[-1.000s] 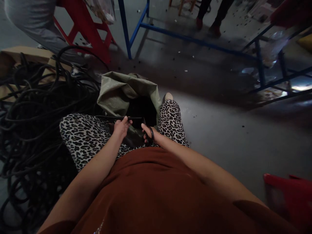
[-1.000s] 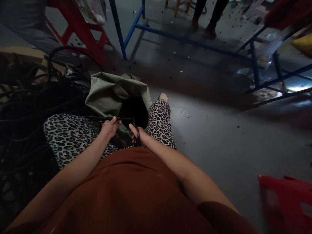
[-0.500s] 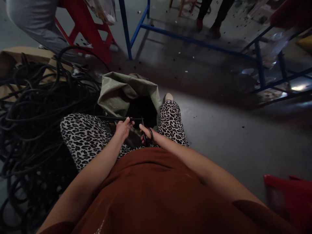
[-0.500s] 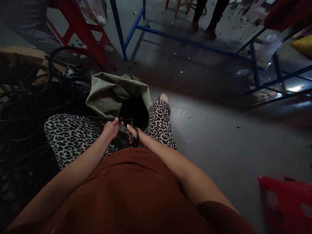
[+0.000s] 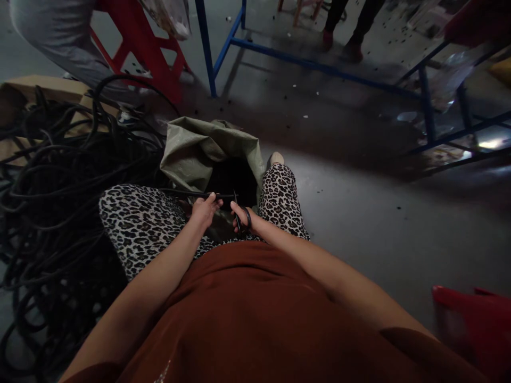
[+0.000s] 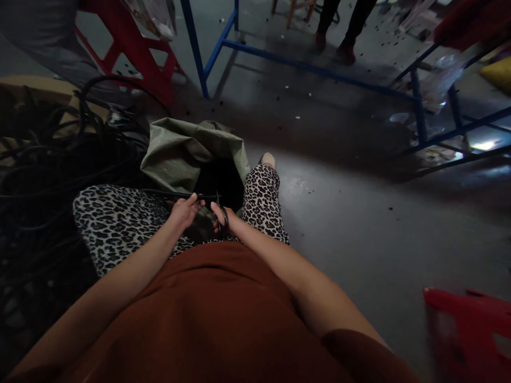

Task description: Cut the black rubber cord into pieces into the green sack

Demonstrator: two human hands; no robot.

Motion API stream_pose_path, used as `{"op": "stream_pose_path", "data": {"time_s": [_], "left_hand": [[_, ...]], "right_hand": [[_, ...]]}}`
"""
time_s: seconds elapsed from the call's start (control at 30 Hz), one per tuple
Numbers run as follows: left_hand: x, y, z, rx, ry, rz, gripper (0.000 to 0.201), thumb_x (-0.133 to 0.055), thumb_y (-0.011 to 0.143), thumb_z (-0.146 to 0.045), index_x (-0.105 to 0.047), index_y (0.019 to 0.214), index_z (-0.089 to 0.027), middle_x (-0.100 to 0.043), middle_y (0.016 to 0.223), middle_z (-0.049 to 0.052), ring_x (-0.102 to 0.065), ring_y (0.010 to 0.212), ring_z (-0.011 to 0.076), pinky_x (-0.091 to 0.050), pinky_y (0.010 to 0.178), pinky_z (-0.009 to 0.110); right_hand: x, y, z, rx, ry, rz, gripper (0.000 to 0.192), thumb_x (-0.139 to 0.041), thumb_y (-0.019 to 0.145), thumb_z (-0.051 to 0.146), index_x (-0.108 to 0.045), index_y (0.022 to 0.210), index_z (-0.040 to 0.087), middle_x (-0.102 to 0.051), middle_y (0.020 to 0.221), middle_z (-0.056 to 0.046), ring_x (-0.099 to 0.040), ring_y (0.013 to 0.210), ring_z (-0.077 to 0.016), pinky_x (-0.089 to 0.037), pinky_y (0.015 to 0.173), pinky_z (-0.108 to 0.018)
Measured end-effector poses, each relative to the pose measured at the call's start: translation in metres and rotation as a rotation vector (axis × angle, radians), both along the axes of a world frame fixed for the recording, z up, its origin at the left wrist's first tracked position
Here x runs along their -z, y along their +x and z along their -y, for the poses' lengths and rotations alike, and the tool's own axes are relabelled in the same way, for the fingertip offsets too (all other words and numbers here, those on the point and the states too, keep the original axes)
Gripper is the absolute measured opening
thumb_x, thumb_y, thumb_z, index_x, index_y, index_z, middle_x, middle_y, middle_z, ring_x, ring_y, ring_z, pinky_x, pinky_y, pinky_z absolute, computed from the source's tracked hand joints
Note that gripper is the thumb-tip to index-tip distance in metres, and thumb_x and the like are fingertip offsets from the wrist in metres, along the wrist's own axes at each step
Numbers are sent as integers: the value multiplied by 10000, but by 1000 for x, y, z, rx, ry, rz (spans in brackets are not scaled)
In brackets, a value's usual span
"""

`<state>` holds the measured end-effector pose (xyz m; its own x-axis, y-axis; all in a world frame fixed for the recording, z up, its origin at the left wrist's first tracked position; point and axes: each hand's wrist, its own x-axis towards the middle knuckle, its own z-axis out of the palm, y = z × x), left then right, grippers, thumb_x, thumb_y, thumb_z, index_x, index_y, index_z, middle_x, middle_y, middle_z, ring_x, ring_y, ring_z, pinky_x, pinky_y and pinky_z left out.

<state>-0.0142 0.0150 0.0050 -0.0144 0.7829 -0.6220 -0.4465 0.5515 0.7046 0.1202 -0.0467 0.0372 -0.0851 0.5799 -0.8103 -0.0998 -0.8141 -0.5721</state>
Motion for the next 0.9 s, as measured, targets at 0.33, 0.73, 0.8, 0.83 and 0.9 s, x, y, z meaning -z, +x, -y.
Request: {"op": "stream_pose_path", "data": {"time_s": [0.33, 0.73, 0.8, 0.83, 0.9], "left_hand": [[-1, -5, -5, -56, -51, 20, 216, -673, 736, -176, -460, 730, -144, -617, 690, 33, -631, 609, 147, -539, 634, 323], [1, -2, -4, -27, -73, -75, 263, -684, 729, -156, -423, 703, -146, -595, 635, 22, -631, 584, 138, -547, 639, 311], [0, -2, -4, -22, -88, -92, 271, -695, 721, -163, -425, 709, -145, -596, 632, 27, -629, 569, 139, -545, 625, 305], [0, -2, -4, -20, -93, -97, 280, -700, 717, -166, -421, 710, -147, -595, 629, 27, -628, 565, 139, -544, 619, 302], [-1, -3, -4, -16, -102, -108, 287, -700, 719, -169, -414, 712, -152, -593, 621, 21, -627, 557, 138, -543, 611, 297]], "right_hand": [[3, 1, 0, -26, 113, 109, 362, -448, 951, 431, -528, 764, 132, -444, 417, 55, -430, 268, -82, -358, 282, -168], [9, 4, -1, -122, 53, 217, 384, -496, 917, 453, -564, 728, 126, -440, 398, 47, -417, 256, -88, -317, 273, -178], [9, 4, -1, -133, 51, 233, 392, -506, 908, 466, -564, 718, 128, -444, 395, 45, -422, 260, -88, -310, 273, -174], [10, 4, -1, -134, 54, 237, 393, -511, 905, 468, -563, 713, 128, -445, 393, 45, -423, 262, -85, -307, 275, -171], [10, 4, -1, -132, 58, 238, 391, -519, 903, 460, -557, 697, 130, -441, 390, 48, -417, 260, -79, -303, 277, -167]]}}
